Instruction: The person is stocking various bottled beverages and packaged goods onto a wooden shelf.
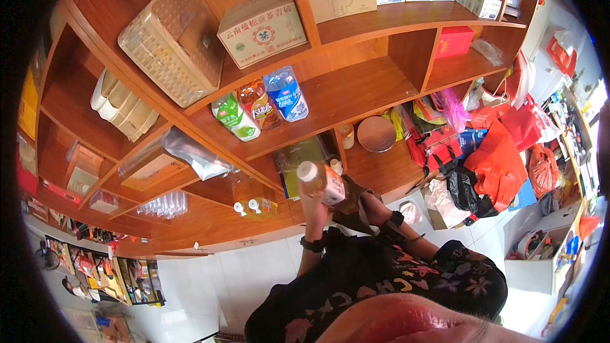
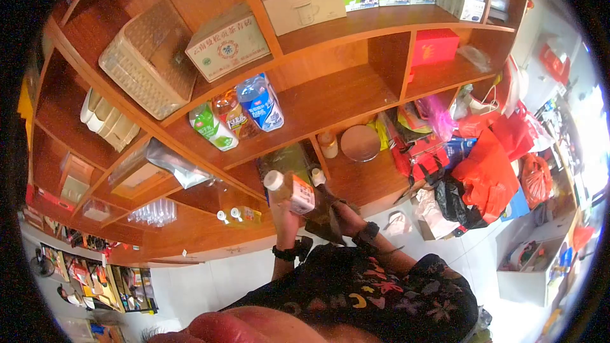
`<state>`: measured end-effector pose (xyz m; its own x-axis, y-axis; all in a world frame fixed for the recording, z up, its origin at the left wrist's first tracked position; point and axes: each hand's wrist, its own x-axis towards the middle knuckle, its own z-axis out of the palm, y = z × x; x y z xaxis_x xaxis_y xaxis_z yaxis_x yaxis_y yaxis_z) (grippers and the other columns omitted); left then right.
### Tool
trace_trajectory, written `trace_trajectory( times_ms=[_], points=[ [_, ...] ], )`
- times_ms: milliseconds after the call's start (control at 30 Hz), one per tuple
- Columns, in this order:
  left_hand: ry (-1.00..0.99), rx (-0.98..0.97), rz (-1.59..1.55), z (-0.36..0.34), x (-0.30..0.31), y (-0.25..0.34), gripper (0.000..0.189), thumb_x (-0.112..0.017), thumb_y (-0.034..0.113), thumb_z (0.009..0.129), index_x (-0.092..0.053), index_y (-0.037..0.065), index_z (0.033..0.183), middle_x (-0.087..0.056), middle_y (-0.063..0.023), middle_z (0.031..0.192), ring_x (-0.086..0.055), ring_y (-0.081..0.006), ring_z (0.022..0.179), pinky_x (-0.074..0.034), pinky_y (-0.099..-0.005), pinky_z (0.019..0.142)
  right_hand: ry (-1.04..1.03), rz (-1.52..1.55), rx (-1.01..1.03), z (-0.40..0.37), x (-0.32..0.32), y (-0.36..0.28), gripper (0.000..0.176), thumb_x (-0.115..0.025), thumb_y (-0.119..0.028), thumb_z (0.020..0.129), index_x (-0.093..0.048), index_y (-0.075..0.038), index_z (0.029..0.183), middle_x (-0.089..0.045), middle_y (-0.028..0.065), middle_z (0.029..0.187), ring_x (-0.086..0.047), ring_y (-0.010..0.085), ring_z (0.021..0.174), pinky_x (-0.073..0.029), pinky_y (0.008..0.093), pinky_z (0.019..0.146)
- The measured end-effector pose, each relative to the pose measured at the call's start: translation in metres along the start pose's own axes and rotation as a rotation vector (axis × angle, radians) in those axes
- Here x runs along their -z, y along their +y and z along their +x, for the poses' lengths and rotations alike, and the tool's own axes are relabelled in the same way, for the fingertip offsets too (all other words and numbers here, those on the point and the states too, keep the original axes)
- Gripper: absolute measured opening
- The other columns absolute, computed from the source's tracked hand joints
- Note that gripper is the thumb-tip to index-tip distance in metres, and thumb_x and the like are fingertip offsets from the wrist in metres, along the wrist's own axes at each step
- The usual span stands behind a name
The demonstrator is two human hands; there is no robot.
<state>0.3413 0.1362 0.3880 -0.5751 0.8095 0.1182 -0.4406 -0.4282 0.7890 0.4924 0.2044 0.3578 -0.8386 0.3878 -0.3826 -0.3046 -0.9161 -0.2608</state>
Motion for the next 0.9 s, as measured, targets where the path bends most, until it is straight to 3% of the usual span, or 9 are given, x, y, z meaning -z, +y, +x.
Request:
trace_trajectory(
  times_ms=[133,200,300,367,433,500,600,700,900],
  points=[
    [-0.239,-0.027,0.451,0.001,0.004,-0.001,0.067,-0.074,0.013,0.08,-0.034,0.007,0.134,-0.051,-0.0085,0.12,-0.055,-0.021,0.109,-0.048,-0.0392,0.093,0.082,-0.431,0.003,-0.018,0.006,-0.001,0.037,-0.039,-0.026,0.101,-0.05,-0.004,0.128,-0.061,0.0092,0.119,-0.061,0.0194,0.103,-0.048,0.0334,0.094],
    [-0.291,0.074,0.503,-0.006,-0.021,0.017,0.071,-0.081,0.021,0.076,-0.037,0.006,0.129,-0.052,-0.007,0.119,-0.055,-0.0188,0.109,-0.046,-0.0372,0.095,-0.023,-0.28,0.004,0.018,0.093,0.016,0.041,-0.041,-0.029,0.101,-0.047,-0.003,0.132,-0.061,0.0109,0.123,-0.061,0.0225,0.106,-0.048,0.0358,0.096],
    [-0.349,0.011,0.579,-0.018,-0.018,0.006,0.075,-0.085,0.02,0.071,-0.038,0.005,0.128,-0.053,-0.0083,0.118,-0.053,-0.0197,0.112,-0.045,-0.0374,0.097,0.04,-0.331,0.018,0.005,0.068,0.015,0.038,-0.043,-0.022,0.1,-0.047,-0.002,0.132,-0.059,0.0111,0.125,-0.059,0.0215,0.109,-0.047,0.0347,0.096],
    [-0.352,-0.063,0.697,-0.025,-0.029,0.007,0.077,-0.086,0.02,0.07,-0.038,0.004,0.128,-0.053,-0.0099,0.12,-0.054,-0.0203,0.113,-0.044,-0.0371,0.098,-0.093,-0.749,0.277,0.031,0.133,0.023,0.037,-0.046,-0.018,0.098,-0.048,-0.002,0.132,-0.058,0.0114,0.127,-0.057,0.0202,0.112,-0.047,0.034,0.096],
    [-0.358,-0.076,0.737,-0.03,-0.038,0.014,0.08,-0.087,0.019,0.068,-0.038,0.004,0.129,-0.053,-0.0122,0.123,-0.054,-0.021,0.115,-0.043,-0.037,0.1,-0.192,-1.168,0.461,0.025,0.138,0.019,0.036,-0.048,-0.015,0.097,-0.048,-0.001,0.131,-0.057,0.0121,0.128,-0.056,0.0193,0.114,-0.046,0.0338,0.096],
    [-0.365,-0.074,0.736,-0.031,-0.037,0.014,0.079,-0.087,0.019,0.068,-0.039,0.003,0.129,-0.054,-0.012,0.124,-0.054,-0.021,0.115,-0.043,-0.0371,0.101,-0.259,-1.594,0.565,-0.012,0.073,-0.005,0.035,-0.05,-0.013,0.096,-0.049,-0.001,0.129,-0.056,0.0131,0.129,-0.054,0.0188,0.115,-0.046,0.0338,0.096],
    [-0.369,-0.062,0.716,-0.033,-0.041,0.022,0.078,-0.087,0.017,0.069,-0.039,0.003,0.128,-0.054,-0.0116,0.123,-0.054,-0.0207,0.115,-0.043,-0.0369,0.101,-0.112,-0.57,0.045,0.033,0.145,0.01,0.034,-0.051,-0.016,0.096,-0.051,-0.001,0.127,-0.058,0.0126,0.126,-0.055,0.0176,0.112,-0.047,0.0329,0.094],
    [-0.333,-0.06,0.769,-0.034,-0.033,0.023,0.078,-0.087,0.015,0.068,-0.038,0.003,0.127,-0.055,-0.0111,0.123,-0.054,-0.0202,0.115,-0.043,-0.0361,0.1,-0.002,-0.441,-0.076,0.008,0.083,0.005,0.034,-0.051,-0.019,0.096,-0.054,0.0,0.125,-0.06,0.0104,0.122,-0.056,0.0165,0.108,-0.048,0.0318,0.092],
    [-0.205,-0.018,0.666,-0.043,-0.011,0.024,0.082,-0.089,0.013,0.063,-0.038,0.004,0.127,-0.055,-0.0106,0.123,-0.054,-0.0195,0.115,-0.043,-0.0359,0.1,0.17,-0.866,0.233,0.001,0.066,0.017,0.033,-0.05,-0.018,0.094,-0.056,-0.003,0.123,-0.06,0.0096,0.12,-0.058,0.0188,0.106,-0.048,0.0344,0.088]
  ],
)
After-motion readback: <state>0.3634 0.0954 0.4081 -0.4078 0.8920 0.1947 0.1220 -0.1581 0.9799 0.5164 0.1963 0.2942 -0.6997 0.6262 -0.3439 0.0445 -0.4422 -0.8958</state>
